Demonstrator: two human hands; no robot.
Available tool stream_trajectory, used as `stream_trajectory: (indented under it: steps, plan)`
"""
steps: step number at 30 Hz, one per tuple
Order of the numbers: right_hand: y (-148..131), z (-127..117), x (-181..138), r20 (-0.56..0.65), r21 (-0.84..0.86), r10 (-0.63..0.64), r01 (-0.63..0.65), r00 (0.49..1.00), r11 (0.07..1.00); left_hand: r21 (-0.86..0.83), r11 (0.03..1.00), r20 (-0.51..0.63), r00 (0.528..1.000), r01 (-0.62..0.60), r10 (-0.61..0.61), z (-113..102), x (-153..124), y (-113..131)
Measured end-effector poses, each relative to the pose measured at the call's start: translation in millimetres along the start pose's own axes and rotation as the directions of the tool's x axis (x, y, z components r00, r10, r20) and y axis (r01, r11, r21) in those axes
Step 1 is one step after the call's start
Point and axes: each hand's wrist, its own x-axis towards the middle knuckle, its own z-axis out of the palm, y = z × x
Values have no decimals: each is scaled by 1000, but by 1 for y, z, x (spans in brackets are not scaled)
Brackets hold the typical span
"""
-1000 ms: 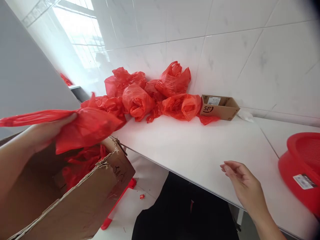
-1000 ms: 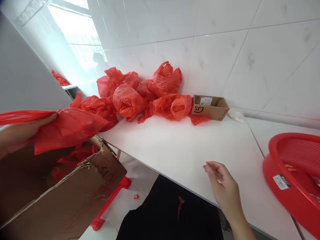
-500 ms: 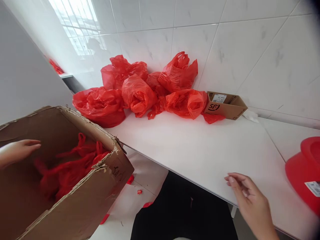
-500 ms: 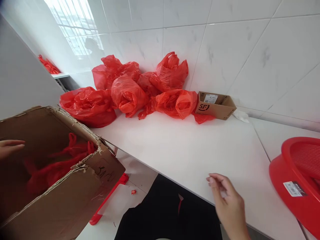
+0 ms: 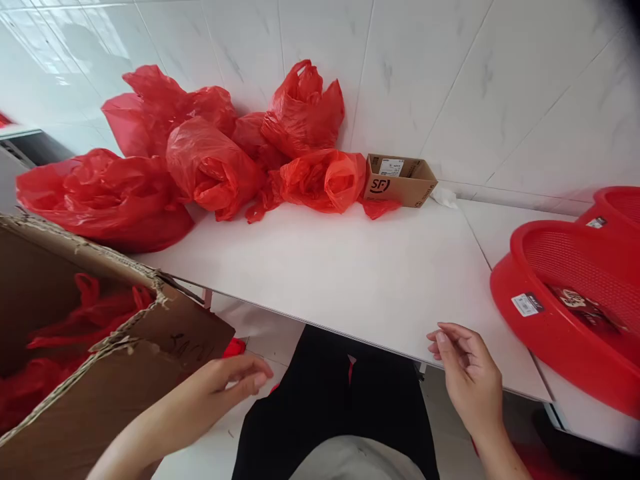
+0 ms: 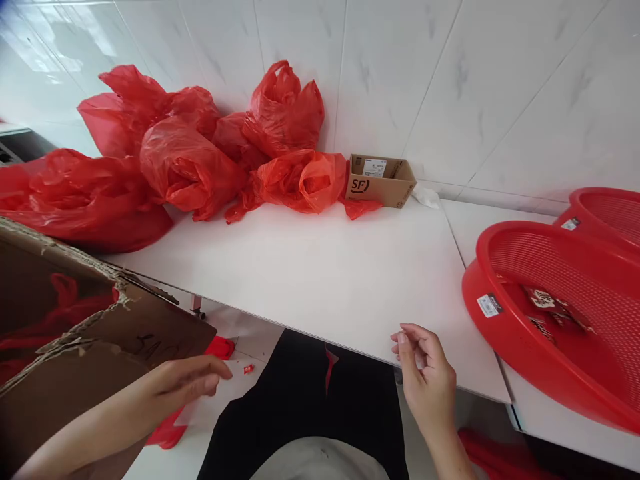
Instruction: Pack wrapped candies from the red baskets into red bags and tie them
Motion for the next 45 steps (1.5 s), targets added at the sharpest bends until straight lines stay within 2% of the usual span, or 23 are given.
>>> stream_trajectory:
  steps: [2,4,6,11,18,22,25,28,31,33,38,45]
  plan:
    - [0,-2,-1,4,32,-11,10,1000,999,11,1000,81,997,5,-6,2,17,13]
    - [-3,-4,-1,17,57,-10,9,1000,998,-2,1000,104,994,-24,24,-2,26,24]
    - [-5,-7,-1,20,70,1,-2,1000,998,-40,997,52,997,-58,60,-10,29,33]
    - [-1,-17,-4,2,71,28,-28,1000,997,-38,992,-227,967,-123,111,-28,30,42]
    - [2,-17,-2,3,59,67,-67,998,996,-8,987,-207,966,-159,154,-27,43,35]
    - [1,-16,-1,11,37,92,-92,996,995,41,981,-282,939,-191,195,-31,67,42]
    - [4,-16,-1,12,6,98,-98,995,995,165,961,-412,870,-220,270,-39,106,56]
    - [7,-15,-1,-6,-29,79,-79,997,996,249,938,-533,775,-240,339,-49,163,80]
    - [7,-13,-2,-23,-72,81,-82,996,994,314,914,-588,703,-257,400,-58,223,106]
    - [5,-13,-2,-34,-106,92,-95,995,990,350,898,-583,688,-267,432,-61,260,121]
    - [1,-11,-2,-71,-133,127,-135,989,982,351,898,-582,689,-266,432,-63,336,145]
    - [8,-10,0,-100,-131,140,-152,985,980,238,924,-655,653,-298,379,-63,401,162]
